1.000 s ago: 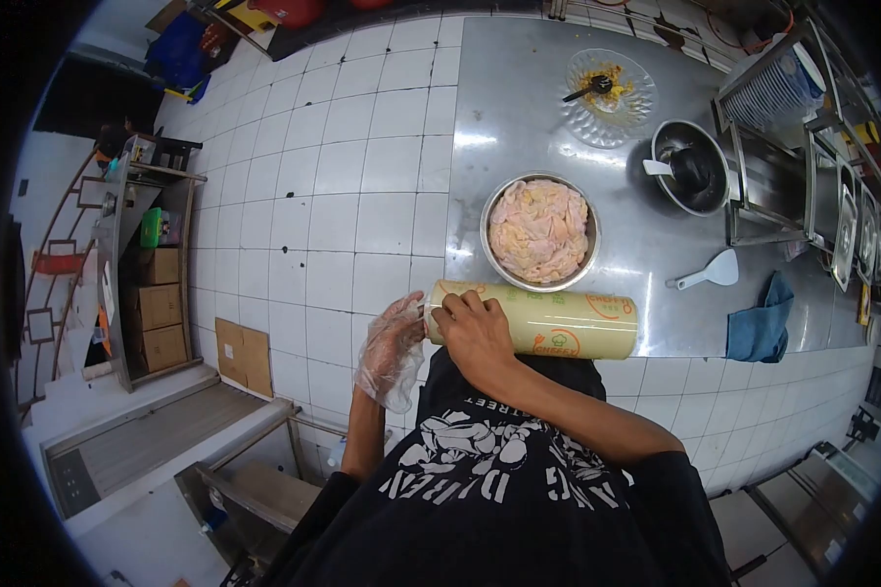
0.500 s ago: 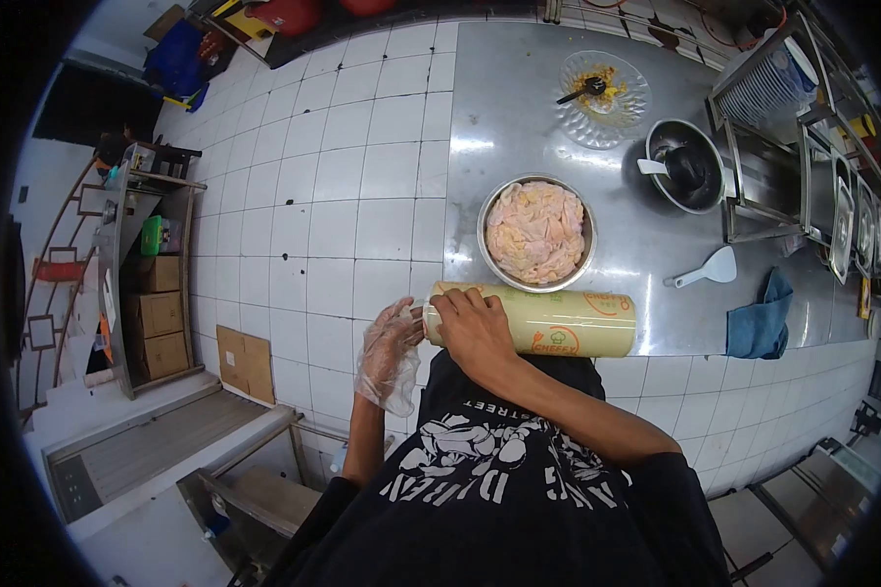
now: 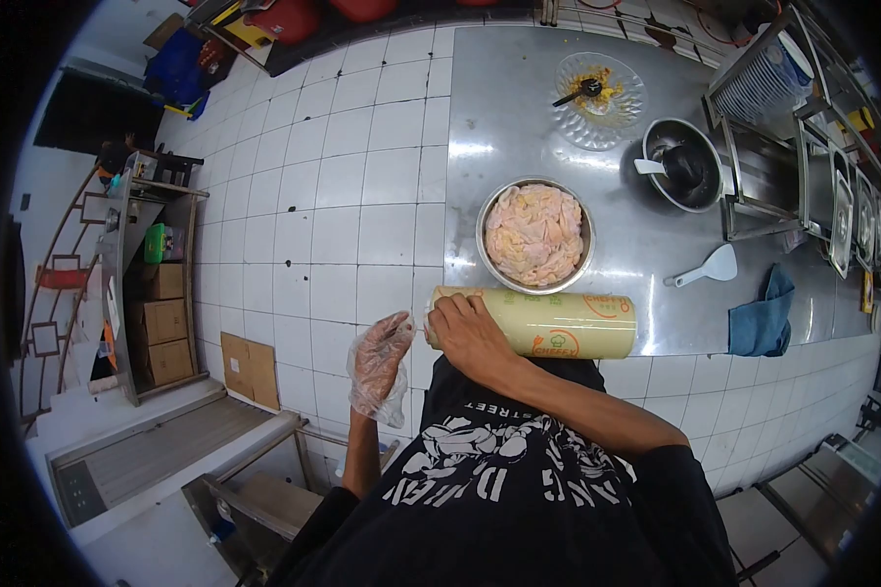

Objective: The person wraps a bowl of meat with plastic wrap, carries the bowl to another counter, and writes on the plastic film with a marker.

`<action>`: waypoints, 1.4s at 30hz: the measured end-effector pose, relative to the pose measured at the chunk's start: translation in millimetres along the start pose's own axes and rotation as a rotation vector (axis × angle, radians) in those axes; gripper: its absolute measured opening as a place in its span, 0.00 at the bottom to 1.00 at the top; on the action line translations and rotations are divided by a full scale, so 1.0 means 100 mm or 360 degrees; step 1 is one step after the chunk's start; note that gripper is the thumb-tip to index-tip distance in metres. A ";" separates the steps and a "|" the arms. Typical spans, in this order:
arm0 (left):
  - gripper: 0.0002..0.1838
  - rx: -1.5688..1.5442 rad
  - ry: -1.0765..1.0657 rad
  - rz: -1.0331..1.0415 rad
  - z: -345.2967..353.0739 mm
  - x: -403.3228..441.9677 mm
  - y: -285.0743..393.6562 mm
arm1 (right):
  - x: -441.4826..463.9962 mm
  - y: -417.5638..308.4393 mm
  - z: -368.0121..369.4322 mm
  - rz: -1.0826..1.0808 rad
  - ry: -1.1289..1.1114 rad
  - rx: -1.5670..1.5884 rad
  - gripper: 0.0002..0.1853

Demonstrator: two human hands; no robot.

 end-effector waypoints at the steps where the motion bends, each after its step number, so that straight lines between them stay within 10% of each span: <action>1: 0.20 0.0172 -0.0029 0.0107 0.00 -0.01 0.14 | -0.02 -0.01 0.01 0.0009 -0.0004 0.0075 0.09; 12: 0.11 0.0603 -0.0068 0.0736 0.21 -0.08 0.51 | -0.09 -0.15 -0.02 -0.0102 -0.0060 0.0233 0.10; 42: 0.07 0.0282 0.0097 0.0408 0.31 -0.28 0.13 | -0.77 0.23 -0.67 -0.0119 -0.0769 -0.0374 0.06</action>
Point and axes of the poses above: each hand's wrist, its own x-axis towards the middle knuckle, its own z-axis out of the palm, y = z × x, the point moved 7 cm from there along x, towards the middle knuckle, and after that the axes turned 14 degrees about x, right-handed, at the moved point
